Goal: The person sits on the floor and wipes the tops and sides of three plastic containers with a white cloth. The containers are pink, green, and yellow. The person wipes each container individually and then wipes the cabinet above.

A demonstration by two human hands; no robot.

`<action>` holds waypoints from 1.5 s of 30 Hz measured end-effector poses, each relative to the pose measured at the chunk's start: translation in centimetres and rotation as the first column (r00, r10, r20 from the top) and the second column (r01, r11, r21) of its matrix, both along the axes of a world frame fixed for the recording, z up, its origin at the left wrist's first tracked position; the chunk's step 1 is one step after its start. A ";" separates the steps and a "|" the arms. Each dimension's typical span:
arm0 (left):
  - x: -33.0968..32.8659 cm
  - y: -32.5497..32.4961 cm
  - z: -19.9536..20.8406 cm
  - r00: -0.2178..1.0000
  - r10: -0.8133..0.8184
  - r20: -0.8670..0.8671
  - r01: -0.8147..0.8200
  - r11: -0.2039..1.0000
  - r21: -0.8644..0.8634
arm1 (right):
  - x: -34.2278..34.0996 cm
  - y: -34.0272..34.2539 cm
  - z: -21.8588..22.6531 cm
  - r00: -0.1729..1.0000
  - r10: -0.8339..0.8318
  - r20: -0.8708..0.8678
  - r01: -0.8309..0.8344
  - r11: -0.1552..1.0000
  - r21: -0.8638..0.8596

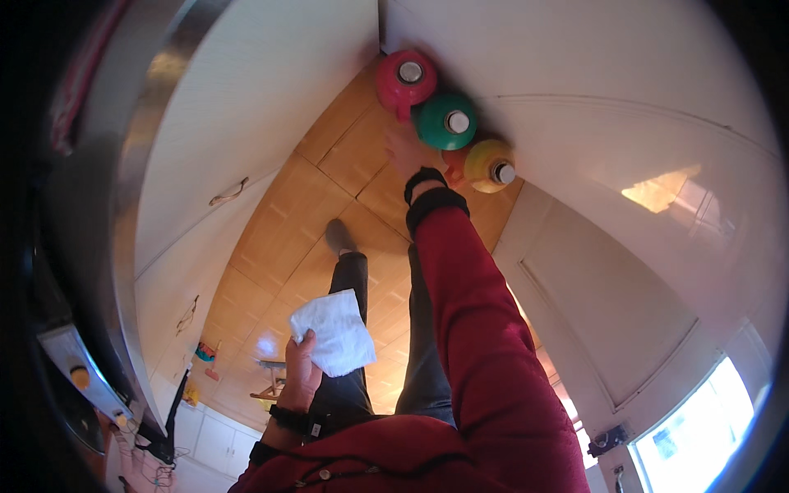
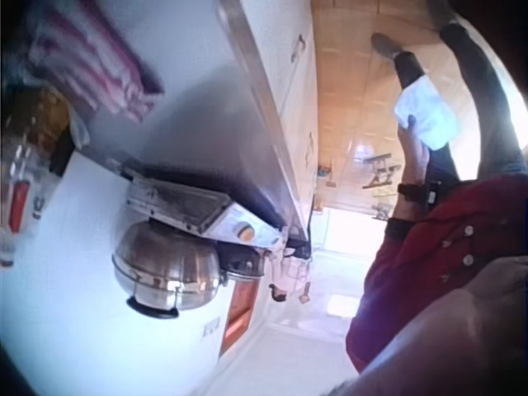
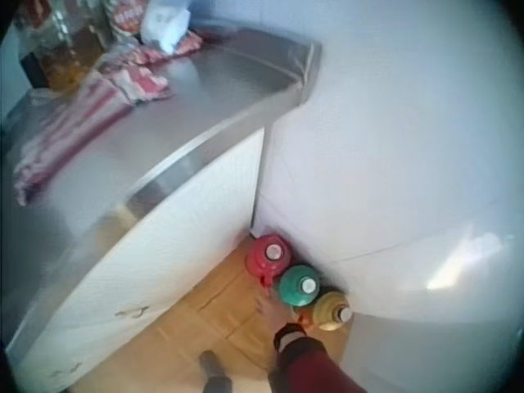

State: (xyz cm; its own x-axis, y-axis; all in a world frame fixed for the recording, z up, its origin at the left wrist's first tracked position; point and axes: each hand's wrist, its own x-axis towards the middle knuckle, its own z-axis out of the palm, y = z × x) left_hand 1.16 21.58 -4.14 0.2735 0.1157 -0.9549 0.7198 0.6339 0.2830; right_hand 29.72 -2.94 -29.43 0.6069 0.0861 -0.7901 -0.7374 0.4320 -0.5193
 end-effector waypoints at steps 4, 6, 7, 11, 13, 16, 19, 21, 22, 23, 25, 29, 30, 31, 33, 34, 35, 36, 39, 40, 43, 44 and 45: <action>0.4 0.9 -1.9 1.000 -0.014 -0.007 0.014 1.000 -0.009 | 0.4 1.0 -2.9 0.974 -0.180 -0.139 0.183 0.983 0.012; 0.5 1.1 -2.7 0.998 -0.054 -0.039 0.055 0.998 0.022 | 1.0 1.9 -3.0 0.942 -0.334 -0.027 0.333 0.943 -0.023; 0.6 1.1 -3.0 0.998 -0.056 -0.043 0.057 0.998 0.020 | 1.3 2.2 -3.0 0.910 -0.413 -0.024 0.409 0.907 -0.103; 0.9 0.9 -3.7 0.997 -0.045 -0.060 0.046 0.999 0.011 | 2.6 2.7 -2.3 0.924 -0.379 -0.046 0.360 0.904 -0.230; 1.2 0.7 -4.0 0.998 -0.030 -0.055 0.029 1.000 -0.011 | 3.0 2.0 -2.5 0.979 -0.194 -0.057 0.159 0.912 -0.379; 1.7 0.4 -4.4 0.999 -0.029 -0.033 0.028 0.999 -0.024 | 2.6 1.6 -4.0 0.989 -0.144 -0.027 0.132 0.955 -0.267; 2.0 0.2 -4.7 0.998 -0.040 -0.057 0.039 0.999 -0.021 | 1.6 1.5 -6.0 0.999 -0.035 0.019 0.040 0.911 -0.411; 2.1 0.0 -4.8 0.999 -0.034 -0.040 0.033 0.999 -0.028 | 1.1 1.8 -7.1 0.999 0.054 -0.006 -0.050 0.871 -0.488; 2.1 0.0 -4.9 0.998 -0.037 -0.044 0.036 0.999 -0.019 | 0.9 2.0 -7.5 0.993 0.109 -0.033 -0.109 0.817 -0.567; 2.1 -0.1 -5.0 0.998 -0.035 -0.043 0.034 0.999 -0.022 | 0.6 2.2 -7.7 0.992 0.126 0.021 -0.098 0.852 -0.515; 2.2 -0.2 -5.0 0.999 -0.031 -0.036 0.031 0.999 -0.020 | 0.2 2.5 -7.5 0.985 0.170 0.029 -0.132 0.852 -0.507; 2.8 -0.6 -4.6 0.999 0.000 0.053 0.000 1.000 0.012 | -1.0 2.3 -4.1 0.994 0.107 -0.013 -0.106 0.953 -0.283; 3.1 -0.6 -4.4 0.997 0.018 0.079 -0.019 1.000 0.017 | -1.8 2.2 -2.6 0.993 0.100 -0.058 -0.112 0.958 -0.265; 3.3 -0.7 -4.1 0.993 0.049 0.106 -0.050 0.999 0.008 | -3.0 2.0 -0.8 0.990 0.107 -0.093 -0.128 0.959 -0.253; 3.8 -0.8 -3.2 0.994 0.045 0.098 -0.048 0.999 0.026 | -6.0 2.0 3.5 0.946 0.278 -0.169 -0.288 0.957 -0.036; 4.0 -0.8 -2.6 0.994 0.057 0.094 -0.060 0.998 0.036 | -7.8 2.4 5.8 0.905 0.383 -0.188 -0.377 0.924 0.067; 4.1 -1.1 -1.9 0.989 0.081 0.123 -0.088 0.995 0.047 | -10.1 2.8 8.5 0.883 0.465 -0.065 -0.445 0.872 0.202; 4.0 -1.4 -1.1 0.983 0.117 0.139 -0.126 0.991 0.054 | -12.4 3.2 11.3 0.845 0.530 0.063 -0.521 0.793 0.316; 3.5 -2.2 1.7 0.965 0.188 0.185 -0.196 0.980 0.028 | -17.0 3.9 18.4 0.800 0.591 -0.099 -0.381 0.629 0.677; 2.7 -2.6 3.1 0.954 0.205 0.221 -0.210 0.978 0.001 | -18.0 4.2 20.3 0.781 0.612 -0.125 -0.406 0.650 0.642; 0.5 -4.7 6.2 0.921 0.330 0.205 -0.326 0.944 -0.056 | -19.8 4.2 24.0 0.797 0.588 -0.140 -0.368 0.655 0.660; -0.3 -5.2 6.9 0.916 0.333 0.223 -0.323 0.943 -0.085 | -20.4 3.9 25.0 0.846 0.510 -0.153 -0.223 0.600 0.769; -0.7 -5.6 7.2 0.907 0.336 0.255 -0.318 0.942 -0.110 | -20.9 3.9 25.3 0.802 0.531 -0.273 -0.195 0.666 0.720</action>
State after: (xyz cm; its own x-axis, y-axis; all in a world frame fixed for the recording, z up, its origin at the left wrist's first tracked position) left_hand 0.42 15.97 3.01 0.4760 0.1833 -0.8602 0.3729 0.8437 0.3861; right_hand 8.83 0.99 -4.12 0.0245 0.7936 -0.6080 -0.9688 0.1688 0.1814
